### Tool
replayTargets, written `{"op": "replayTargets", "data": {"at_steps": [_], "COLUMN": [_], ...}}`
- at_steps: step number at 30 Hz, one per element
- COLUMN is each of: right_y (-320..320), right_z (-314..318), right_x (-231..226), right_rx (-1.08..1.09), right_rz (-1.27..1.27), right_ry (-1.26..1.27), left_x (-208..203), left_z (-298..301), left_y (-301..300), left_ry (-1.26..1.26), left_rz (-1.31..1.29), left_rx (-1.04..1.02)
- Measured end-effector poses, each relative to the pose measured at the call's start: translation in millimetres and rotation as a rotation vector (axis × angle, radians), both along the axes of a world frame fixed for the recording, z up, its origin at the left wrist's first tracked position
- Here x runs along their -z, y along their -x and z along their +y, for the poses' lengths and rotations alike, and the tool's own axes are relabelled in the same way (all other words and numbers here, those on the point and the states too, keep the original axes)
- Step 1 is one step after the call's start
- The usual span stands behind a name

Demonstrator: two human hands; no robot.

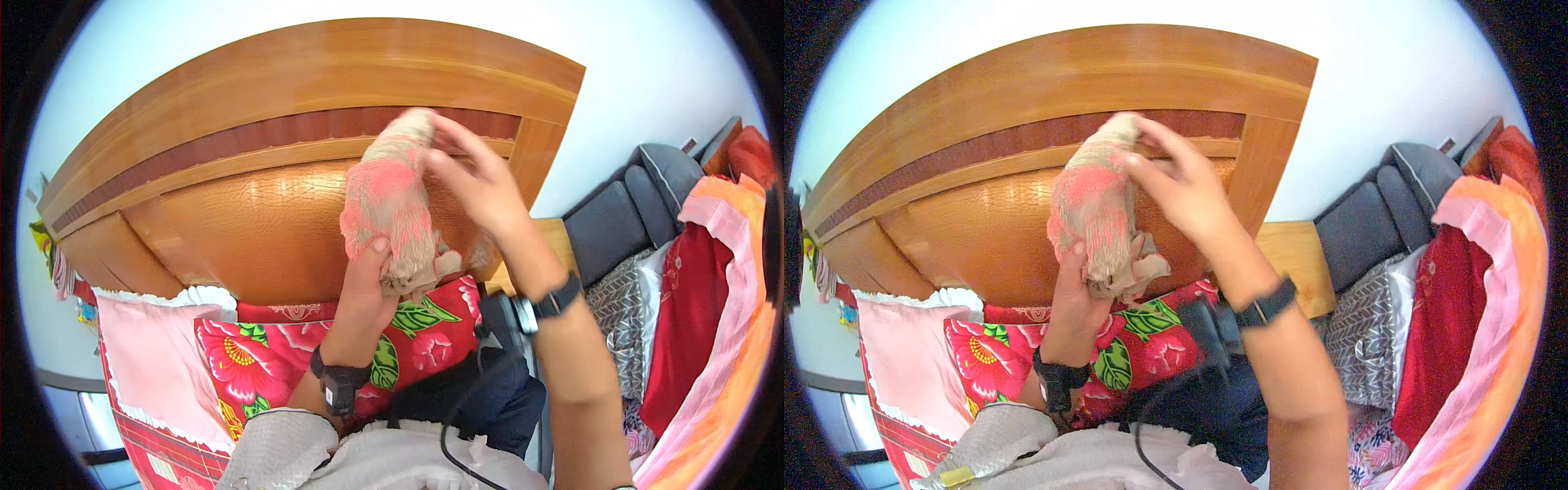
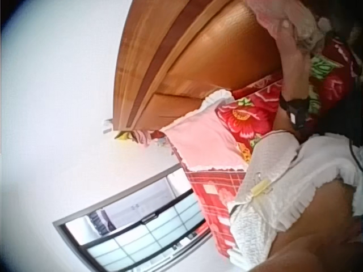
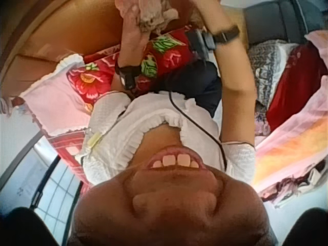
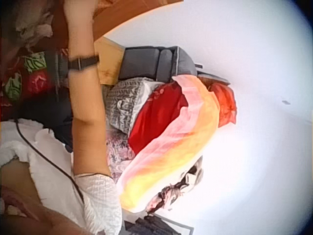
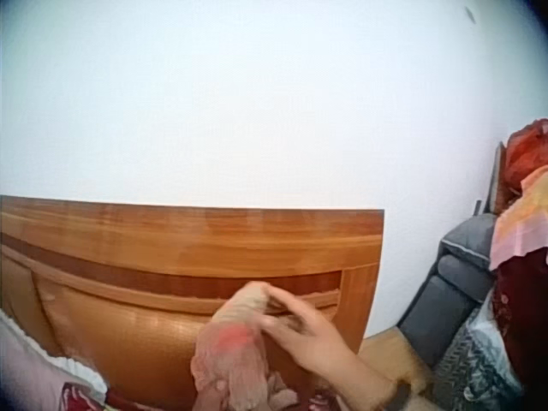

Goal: The person wipes the surface of a wooden bedside table and the wooden headboard of a bed with a cloth.

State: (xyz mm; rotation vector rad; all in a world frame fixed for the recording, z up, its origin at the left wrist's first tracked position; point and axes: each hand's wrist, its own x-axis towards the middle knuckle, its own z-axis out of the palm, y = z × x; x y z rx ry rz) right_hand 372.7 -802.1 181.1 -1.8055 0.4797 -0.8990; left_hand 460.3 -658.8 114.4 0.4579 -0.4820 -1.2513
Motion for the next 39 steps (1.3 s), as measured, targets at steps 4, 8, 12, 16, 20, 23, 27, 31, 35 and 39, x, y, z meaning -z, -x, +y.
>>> {"op": "replayTargets", "data": {"at_steps": [4, 8, 12, 16, 20, 23, 27, 31, 35, 39], "right_y": [61.9, 82.4, 116.0, 138.8, 163.6, 172.8, 186.3, 189.3, 190.4, 180.6], "right_z": [48.9, 90.3, 97.1, 110.2, 120.8, 124.9, 129.0, 135.0, 127.6, 123.3], "right_x": [21.9, 54.4, 71.8, 59.4, 58.6, 49.2, 54.1, 49.8, 71.4, 83.3], "right_rx": [0.106, -0.072, 0.077, 0.127, 0.112, 0.077, 0.07, 0.148, 0.004, -0.173], "right_rz": [-0.228, -0.312, -0.306, -0.575, -0.619, -0.646, -0.529, -0.449, -0.619, -0.698], "right_ry": [-0.417, -0.515, -0.622, -0.875, -0.866, -0.901, -0.87, -0.903, -1.127, -1.222], "left_x": [-1.0, 4.3, 16.7, 9.5, -2.1, -7.2, -22.4, -32.4, -51.2, -77.5], "left_z": [4.7, -0.7, 4.7, 2.5, 3.2, -0.2, -1.1, -4.3, -12.8, -16.7], "left_y": [7.0, 47.0, 85.2, 57.4, 55.9, 66.6, 81.4, 87.9, 72.7, 52.1], "left_ry": [0.024, 0.087, 0.203, 0.304, 0.026, -0.038, -0.023, 0.011, 0.082, 0.018], "left_rz": [-0.093, -0.143, -0.543, -1.007, -0.595, -0.444, -0.356, -0.323, -0.178, -0.33], "left_rx": [-0.106, -0.06, 0.036, -0.072, 0.081, 0.251, 0.346, 0.163, -0.053, -0.43]}}
